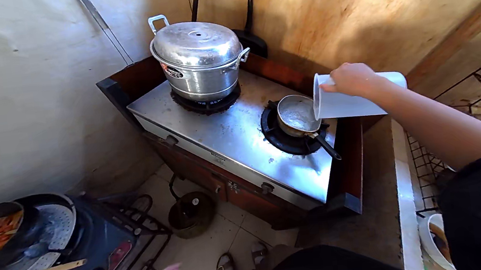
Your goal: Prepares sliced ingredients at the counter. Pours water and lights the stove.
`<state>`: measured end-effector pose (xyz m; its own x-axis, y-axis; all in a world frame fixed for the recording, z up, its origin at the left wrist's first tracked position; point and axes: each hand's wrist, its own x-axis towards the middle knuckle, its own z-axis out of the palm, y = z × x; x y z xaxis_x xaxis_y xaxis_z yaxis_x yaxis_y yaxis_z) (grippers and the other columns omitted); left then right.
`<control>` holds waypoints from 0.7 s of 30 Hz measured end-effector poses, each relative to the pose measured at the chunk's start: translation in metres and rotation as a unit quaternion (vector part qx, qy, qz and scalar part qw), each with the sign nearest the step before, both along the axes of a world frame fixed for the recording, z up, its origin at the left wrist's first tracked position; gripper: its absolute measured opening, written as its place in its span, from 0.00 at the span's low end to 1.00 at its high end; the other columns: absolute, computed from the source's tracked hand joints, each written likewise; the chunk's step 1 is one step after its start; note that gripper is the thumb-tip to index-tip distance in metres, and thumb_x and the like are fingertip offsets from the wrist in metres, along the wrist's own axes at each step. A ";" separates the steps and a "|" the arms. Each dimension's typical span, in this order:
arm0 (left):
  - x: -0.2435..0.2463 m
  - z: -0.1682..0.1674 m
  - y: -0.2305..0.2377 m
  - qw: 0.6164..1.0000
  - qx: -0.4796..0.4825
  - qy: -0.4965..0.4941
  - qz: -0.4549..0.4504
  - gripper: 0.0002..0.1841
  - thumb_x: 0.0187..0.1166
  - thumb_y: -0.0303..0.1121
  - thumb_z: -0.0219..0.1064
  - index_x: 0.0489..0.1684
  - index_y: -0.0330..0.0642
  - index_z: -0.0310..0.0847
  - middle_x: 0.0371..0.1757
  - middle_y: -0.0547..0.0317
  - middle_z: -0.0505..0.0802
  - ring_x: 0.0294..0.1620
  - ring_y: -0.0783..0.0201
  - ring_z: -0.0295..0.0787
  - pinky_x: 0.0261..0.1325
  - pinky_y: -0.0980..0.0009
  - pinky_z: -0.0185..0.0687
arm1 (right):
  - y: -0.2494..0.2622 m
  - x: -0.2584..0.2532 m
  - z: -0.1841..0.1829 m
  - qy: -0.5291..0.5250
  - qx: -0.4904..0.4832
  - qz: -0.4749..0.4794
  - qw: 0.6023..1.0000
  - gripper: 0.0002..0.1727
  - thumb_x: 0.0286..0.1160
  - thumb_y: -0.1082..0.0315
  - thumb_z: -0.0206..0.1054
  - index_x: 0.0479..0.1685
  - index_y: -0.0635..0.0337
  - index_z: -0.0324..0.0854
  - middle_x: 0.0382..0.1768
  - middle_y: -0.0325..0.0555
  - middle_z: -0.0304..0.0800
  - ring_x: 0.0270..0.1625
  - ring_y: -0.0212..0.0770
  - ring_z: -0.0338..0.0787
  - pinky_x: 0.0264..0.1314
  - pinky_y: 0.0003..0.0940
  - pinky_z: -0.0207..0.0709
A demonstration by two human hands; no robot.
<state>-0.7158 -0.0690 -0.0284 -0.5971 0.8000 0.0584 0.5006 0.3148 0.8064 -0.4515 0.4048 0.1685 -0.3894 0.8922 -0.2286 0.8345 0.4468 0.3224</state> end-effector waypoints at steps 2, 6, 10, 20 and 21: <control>0.023 -0.013 0.038 0.996 -0.051 -0.010 -0.067 0.19 0.91 0.36 0.54 0.60 0.27 0.83 0.44 0.35 0.93 0.42 0.44 0.93 0.47 0.45 0.88 | -0.002 0.027 0.008 0.091 0.027 -0.032 0.995 0.37 0.89 0.40 0.55 0.45 0.75 0.84 0.50 0.75 0.88 0.61 0.74 0.87 0.56 0.73 0.77; 0.071 -0.051 0.140 0.942 -0.251 -0.040 -0.220 0.25 0.92 0.44 0.53 0.77 0.34 0.73 0.65 0.39 0.89 0.67 0.42 0.87 0.71 0.43 0.77 | -0.038 0.087 0.027 0.300 0.089 -0.106 0.944 0.40 0.90 0.39 0.52 0.46 0.78 0.83 0.47 0.79 0.87 0.58 0.78 0.86 0.59 0.79 0.72; 0.101 -0.091 0.200 0.885 -0.357 0.066 -0.291 0.29 0.93 0.47 0.51 0.81 0.31 0.68 0.76 0.35 0.82 0.77 0.40 0.79 0.76 0.45 0.74 | -0.105 0.148 0.019 0.520 0.145 -0.187 0.821 0.40 0.85 0.28 0.47 0.45 0.61 0.81 0.28 0.49 0.78 0.25 0.44 0.77 0.30 0.48 0.76; 0.082 -0.102 0.229 0.800 -0.386 0.242 -0.391 0.19 0.91 0.32 0.50 0.69 0.32 0.80 0.68 0.36 0.88 0.71 0.39 0.83 0.69 0.43 0.78 | -0.309 0.219 -0.025 0.784 0.204 -0.217 0.544 0.25 0.94 0.46 0.40 0.29 0.42 0.74 0.14 0.19 0.72 0.15 0.18 0.69 0.21 0.15 0.67; 0.082 -0.102 0.232 0.792 -0.389 0.248 -0.399 0.19 0.90 0.31 0.51 0.69 0.32 0.80 0.67 0.36 0.88 0.71 0.39 0.84 0.70 0.43 0.77 | -0.326 0.216 -0.027 0.780 0.216 -0.235 0.538 0.26 0.94 0.46 0.39 0.28 0.42 0.73 0.14 0.19 0.72 0.14 0.19 0.69 0.20 0.15 0.67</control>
